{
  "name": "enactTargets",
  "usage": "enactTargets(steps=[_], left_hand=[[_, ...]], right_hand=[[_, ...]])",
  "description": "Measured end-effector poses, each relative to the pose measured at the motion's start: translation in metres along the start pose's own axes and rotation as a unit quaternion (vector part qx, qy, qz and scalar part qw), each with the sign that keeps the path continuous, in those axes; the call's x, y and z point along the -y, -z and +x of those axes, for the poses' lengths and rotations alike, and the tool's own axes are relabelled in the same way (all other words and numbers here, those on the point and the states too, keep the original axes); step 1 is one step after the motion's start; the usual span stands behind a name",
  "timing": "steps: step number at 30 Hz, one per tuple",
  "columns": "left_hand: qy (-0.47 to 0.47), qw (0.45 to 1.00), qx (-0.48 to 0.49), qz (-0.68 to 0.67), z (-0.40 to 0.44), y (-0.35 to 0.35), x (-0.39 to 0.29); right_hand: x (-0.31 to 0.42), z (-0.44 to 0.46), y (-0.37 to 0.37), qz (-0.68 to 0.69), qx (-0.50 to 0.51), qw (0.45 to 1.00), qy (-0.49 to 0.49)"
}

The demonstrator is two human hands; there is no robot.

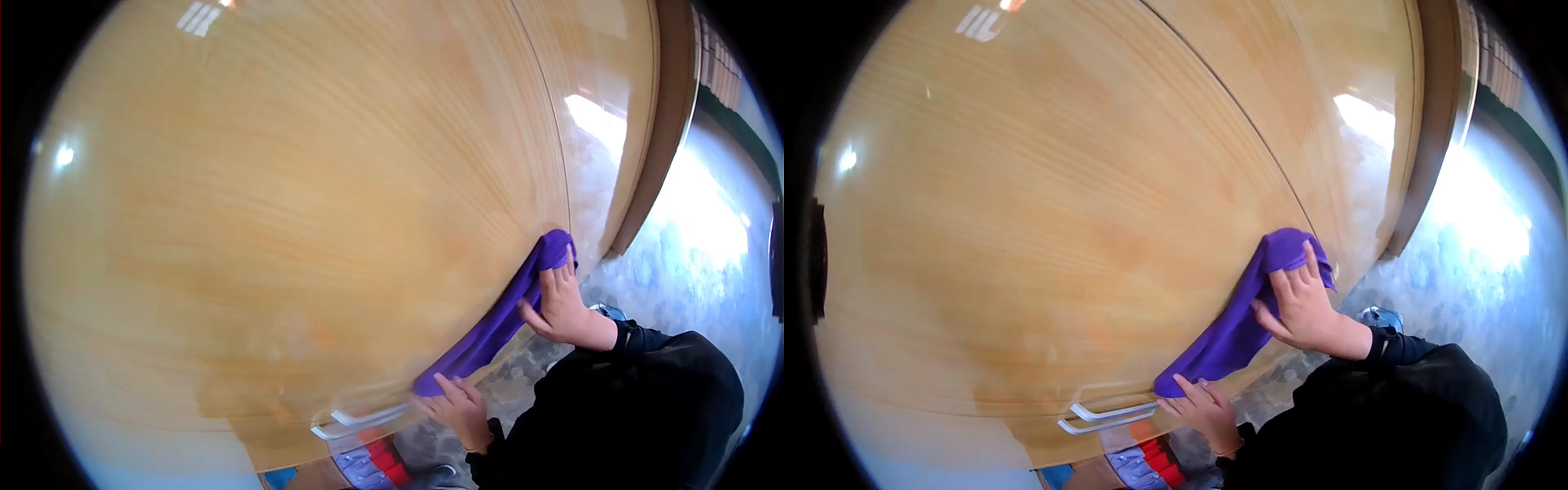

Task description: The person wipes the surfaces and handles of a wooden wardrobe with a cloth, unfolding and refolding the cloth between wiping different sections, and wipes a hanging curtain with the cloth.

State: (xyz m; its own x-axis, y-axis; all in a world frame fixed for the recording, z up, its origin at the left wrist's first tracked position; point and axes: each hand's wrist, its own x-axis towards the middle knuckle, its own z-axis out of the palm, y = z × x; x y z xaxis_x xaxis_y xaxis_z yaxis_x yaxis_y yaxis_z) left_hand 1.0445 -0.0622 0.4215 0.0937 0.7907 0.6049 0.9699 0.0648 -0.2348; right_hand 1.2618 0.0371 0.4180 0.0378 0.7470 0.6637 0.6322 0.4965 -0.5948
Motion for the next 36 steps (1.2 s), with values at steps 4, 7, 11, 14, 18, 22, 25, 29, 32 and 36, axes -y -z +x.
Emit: enactTargets(steps=[4,7,11,14,18,22,25,29,32,36], left_hand=[[0.029,0.997,0.044,-0.060,0.014,0.046,-0.086],[0.138,0.974,0.114,-0.142,0.013,0.055,-0.136],[0.209,0.952,0.069,-0.211,0.016,0.059,-0.209],[0.232,0.948,0.013,-0.218,0.003,0.007,-0.158],[0.257,0.952,-0.041,-0.163,0.012,-0.018,-0.073],[0.280,0.945,-0.057,-0.157,0.045,-0.011,-0.103],[0.240,0.956,-0.074,-0.150,0.070,-0.010,-0.112],[0.228,0.969,-0.006,-0.100,0.110,0.005,-0.163],[0.167,0.978,-0.029,-0.118,0.129,-0.001,-0.181],[0.028,0.994,-0.085,-0.060,0.145,-0.036,-0.198]], right_hand=[[-0.024,0.015,0.080,0.021,0.048,0.999,0.010],[-0.048,0.016,0.116,0.017,0.074,0.997,0.033],[-0.109,0.007,0.165,0.045,0.095,0.989,0.100],[-0.088,-0.014,0.090,0.006,0.087,0.986,0.141],[-0.030,-0.023,0.021,0.028,0.069,0.991,0.110],[-0.074,-0.018,0.036,0.007,0.093,0.990,0.105],[-0.097,-0.008,0.047,0.001,0.078,0.992,0.098],[-0.140,0.004,0.073,-0.029,0.077,0.995,0.060],[-0.154,0.005,0.080,-0.059,0.068,0.995,0.030],[-0.175,0.012,0.089,-0.100,0.067,0.993,-0.003]])
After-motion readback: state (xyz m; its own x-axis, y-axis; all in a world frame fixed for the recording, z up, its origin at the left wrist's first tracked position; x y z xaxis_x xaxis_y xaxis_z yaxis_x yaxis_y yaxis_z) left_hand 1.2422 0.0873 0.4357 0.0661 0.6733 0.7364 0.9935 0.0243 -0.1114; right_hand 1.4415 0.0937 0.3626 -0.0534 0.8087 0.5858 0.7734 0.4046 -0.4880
